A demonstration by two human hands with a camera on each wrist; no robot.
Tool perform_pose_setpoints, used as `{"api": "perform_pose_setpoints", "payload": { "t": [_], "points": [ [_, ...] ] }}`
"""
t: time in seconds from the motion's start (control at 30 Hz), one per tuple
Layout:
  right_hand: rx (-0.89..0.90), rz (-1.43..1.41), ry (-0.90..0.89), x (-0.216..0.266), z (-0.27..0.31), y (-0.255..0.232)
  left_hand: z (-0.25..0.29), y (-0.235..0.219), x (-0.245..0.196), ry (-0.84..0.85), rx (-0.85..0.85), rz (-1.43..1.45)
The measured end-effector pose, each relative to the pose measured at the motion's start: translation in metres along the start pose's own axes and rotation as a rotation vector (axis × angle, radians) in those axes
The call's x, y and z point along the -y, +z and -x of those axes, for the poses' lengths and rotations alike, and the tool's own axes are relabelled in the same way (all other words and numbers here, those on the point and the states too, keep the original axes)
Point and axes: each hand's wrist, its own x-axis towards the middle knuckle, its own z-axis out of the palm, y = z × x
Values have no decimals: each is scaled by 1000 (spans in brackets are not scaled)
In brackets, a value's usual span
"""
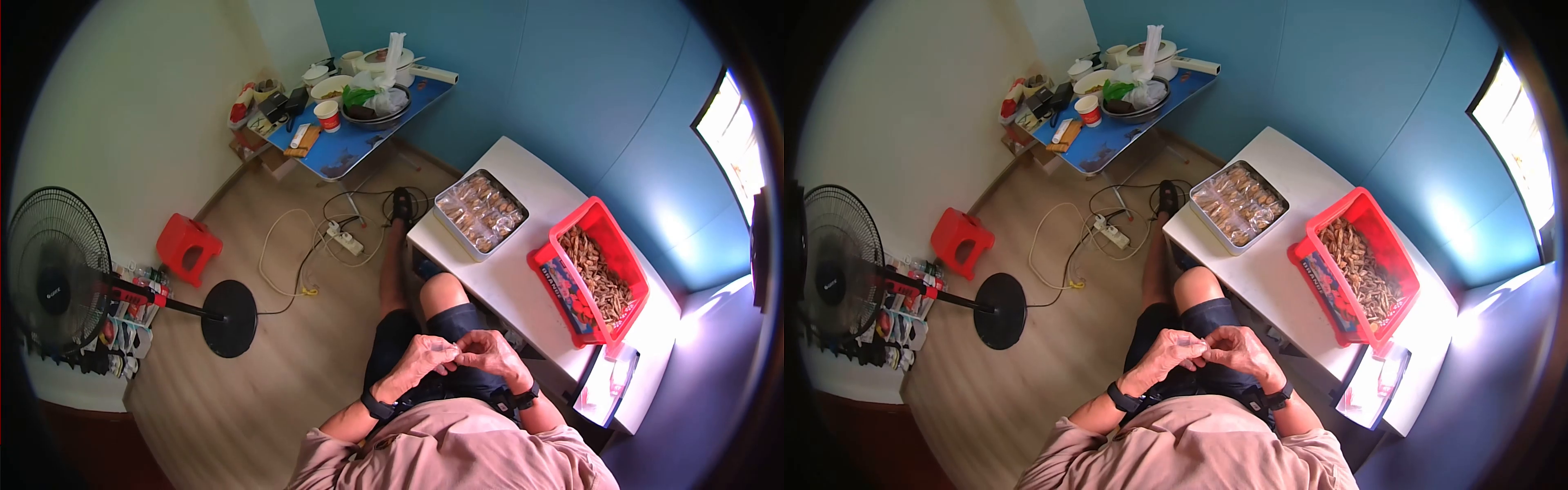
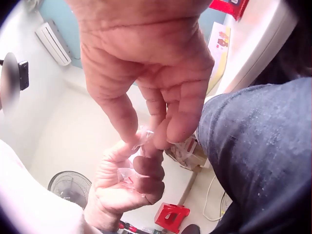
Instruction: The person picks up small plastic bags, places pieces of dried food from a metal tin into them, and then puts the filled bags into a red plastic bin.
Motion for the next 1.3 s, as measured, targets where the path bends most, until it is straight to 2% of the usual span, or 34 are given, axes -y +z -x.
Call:
{"api": "perform_pose_setpoints", "payload": {
  "t": [0.17, 0.3, 0.4, 0.47, 0.67, 0.73, 0.87, 0.97, 1.03, 1.1, 1.2, 1.3],
  "points": [
    [-59, 107, 9, 1, 3, 3, -1, 0, -1, -27, -12, 11],
    [-108, 200, 28, 16, 7, 6, 0, 5, -2, 24, -23, -46],
    [-107, 136, 41, 2, 5, 3, 4, 8, -4, 109, -12, -101],
    [-114, 160, 51, 10, 8, 3, 6, 11, -4, 101, -35, -108],
    [-167, -138, 87, -7, 9, 2, 2, 13, -1, 73, -100, -158],
    [-163, -138, 69, -14, 8, 4, -3, 10, 4, 141, -180, -259],
    [-151, -190, -29, -15, 11, 15, -8, 15, 8, 254, -213, -258],
    [-162, -114, -32, -12, 14, 16, -7, 20, 5, 288, -180, -184],
    [-168, -108, -50, -11, 13, 14, -3, 21, -4, 176, -122, -13],
    [-216, -322, -55, -19, 12, 9, -6, 19, -3, 153, -101, 35],
    [-338, -266, -28, -19, 10, 2, -8, 19, -8, 142, -69, 113],
    [-186, -357, 39, -18, 15, -8, -14, 24, -14, 147, -6, 209]
  ]
}}
